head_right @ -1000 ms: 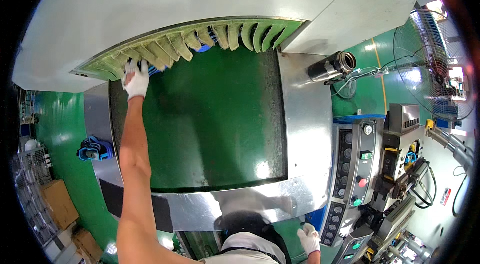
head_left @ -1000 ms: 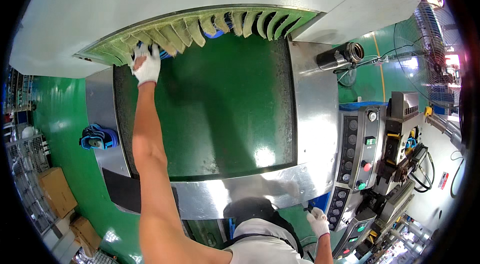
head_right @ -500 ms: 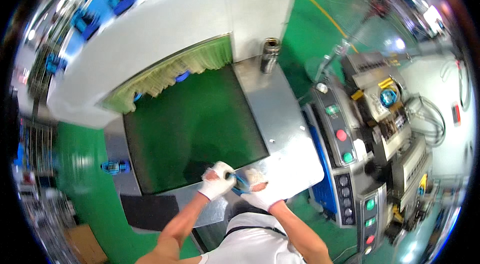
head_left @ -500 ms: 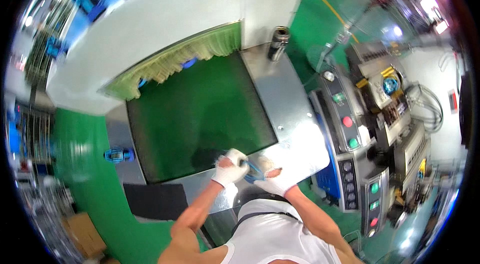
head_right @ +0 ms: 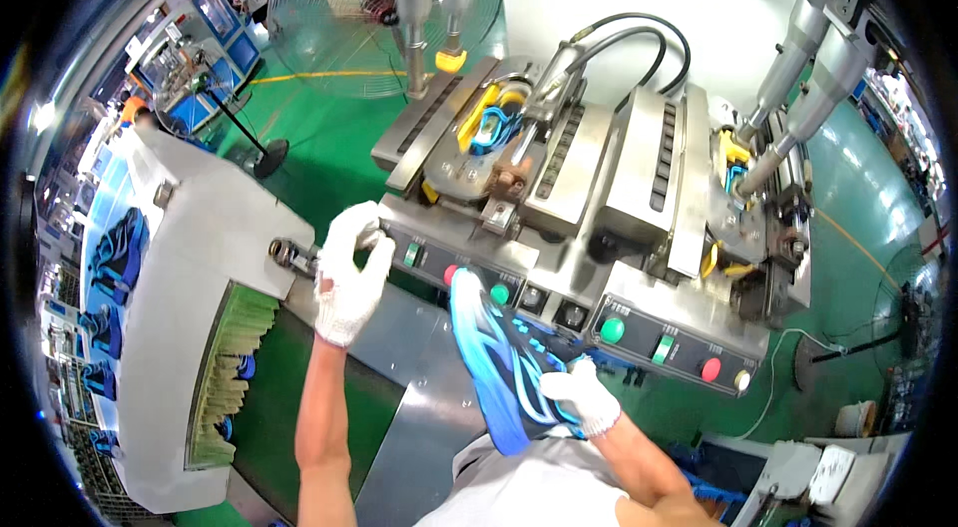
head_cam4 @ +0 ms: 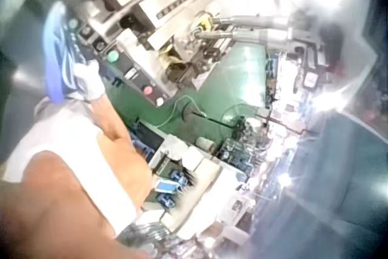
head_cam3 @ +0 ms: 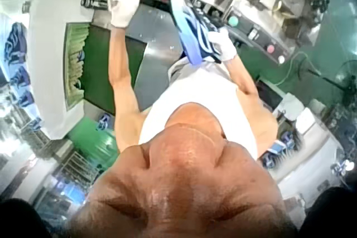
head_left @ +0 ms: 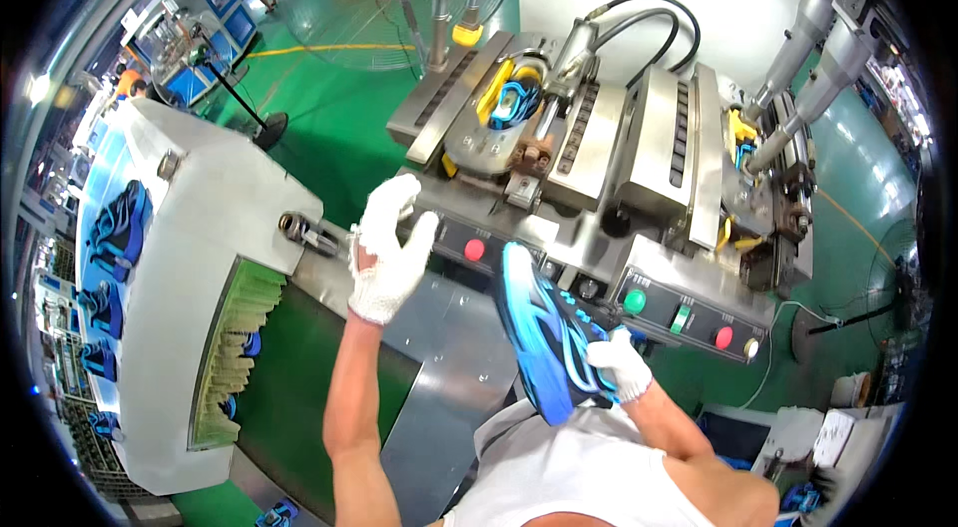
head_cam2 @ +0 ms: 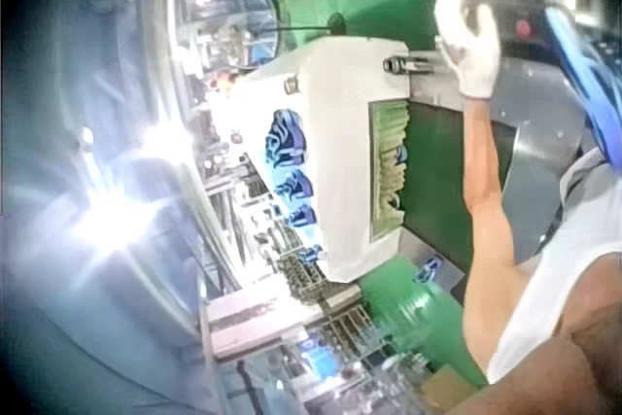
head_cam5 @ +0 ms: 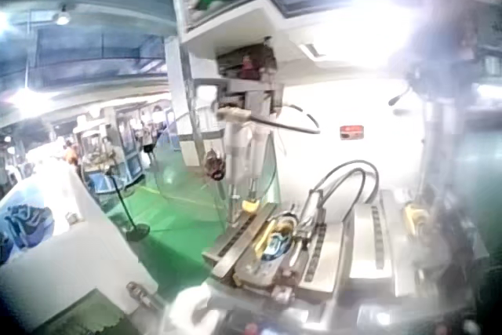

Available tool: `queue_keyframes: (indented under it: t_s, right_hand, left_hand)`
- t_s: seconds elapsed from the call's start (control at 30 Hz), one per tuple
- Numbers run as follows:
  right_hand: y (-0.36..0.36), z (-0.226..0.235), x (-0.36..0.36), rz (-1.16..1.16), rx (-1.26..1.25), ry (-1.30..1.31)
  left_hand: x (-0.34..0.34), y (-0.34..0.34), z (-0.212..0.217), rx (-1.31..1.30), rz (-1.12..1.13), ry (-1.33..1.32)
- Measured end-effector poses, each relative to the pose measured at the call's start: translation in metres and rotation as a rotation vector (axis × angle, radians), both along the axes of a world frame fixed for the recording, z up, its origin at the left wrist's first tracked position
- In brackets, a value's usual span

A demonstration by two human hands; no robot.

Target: The person picks up shoes from a conveyor belt, places them into a lasting machine to shape the heels, and then returns them to the conveyor belt.

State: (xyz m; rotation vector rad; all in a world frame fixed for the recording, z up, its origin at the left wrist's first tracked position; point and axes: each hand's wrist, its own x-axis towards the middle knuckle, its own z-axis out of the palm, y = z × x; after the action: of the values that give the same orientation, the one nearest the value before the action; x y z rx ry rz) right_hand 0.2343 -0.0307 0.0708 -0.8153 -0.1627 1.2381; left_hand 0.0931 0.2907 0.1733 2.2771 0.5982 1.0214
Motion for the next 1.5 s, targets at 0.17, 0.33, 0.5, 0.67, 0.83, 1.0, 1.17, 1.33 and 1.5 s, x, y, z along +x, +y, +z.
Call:
queue_keyframes:
  t_s: [0.17, 0.33, 0.5, 0.67, 0.83, 1.0, 1.17, 1.33, 1.5]
  right_hand:
    - [-0.051, 0.0, 0.07, -0.267, 0.052, 0.091]
    - [-0.09, 0.003, 0.104, -0.482, -0.071, 0.034]
    - [-0.098, 0.015, 0.113, -0.632, -0.24, -0.057]
    - [-0.071, 0.026, 0.125, -0.576, -0.296, -0.23]
    - [-0.025, 0.062, 0.136, -0.471, -0.243, -0.226]
    - [0.077, 0.086, 0.136, -0.453, -0.198, -0.219]
    - [0.264, 0.085, 0.16, -0.166, 0.027, -0.068]
    - [0.432, 0.022, 0.23, -0.194, -0.273, -0.305]
    - [0.48, -0.103, 0.416, -0.467, -0.899, -1.316]
  left_hand:
    - [0.171, 0.101, -0.035, 0.169, -0.121, 0.264]
    - [0.312, 0.162, -0.082, -0.005, 0.057, 0.42]
    - [0.386, 0.158, -0.15, 0.054, 0.327, 0.489]
    - [0.393, 0.191, -0.12, 0.012, 0.265, 0.718]
    - [0.319, 0.171, -0.023, 0.134, 0.163, 0.372]
    - [0.168, 0.106, 0.002, 0.05, 0.147, 0.027]
    - [-0.005, 0.046, -0.076, -0.052, 0.377, 0.134]
    - [-0.114, -0.038, -0.156, -0.439, 0.768, 0.438]
    - [-0.135, -0.104, -0.265, -0.425, 0.924, 0.564]
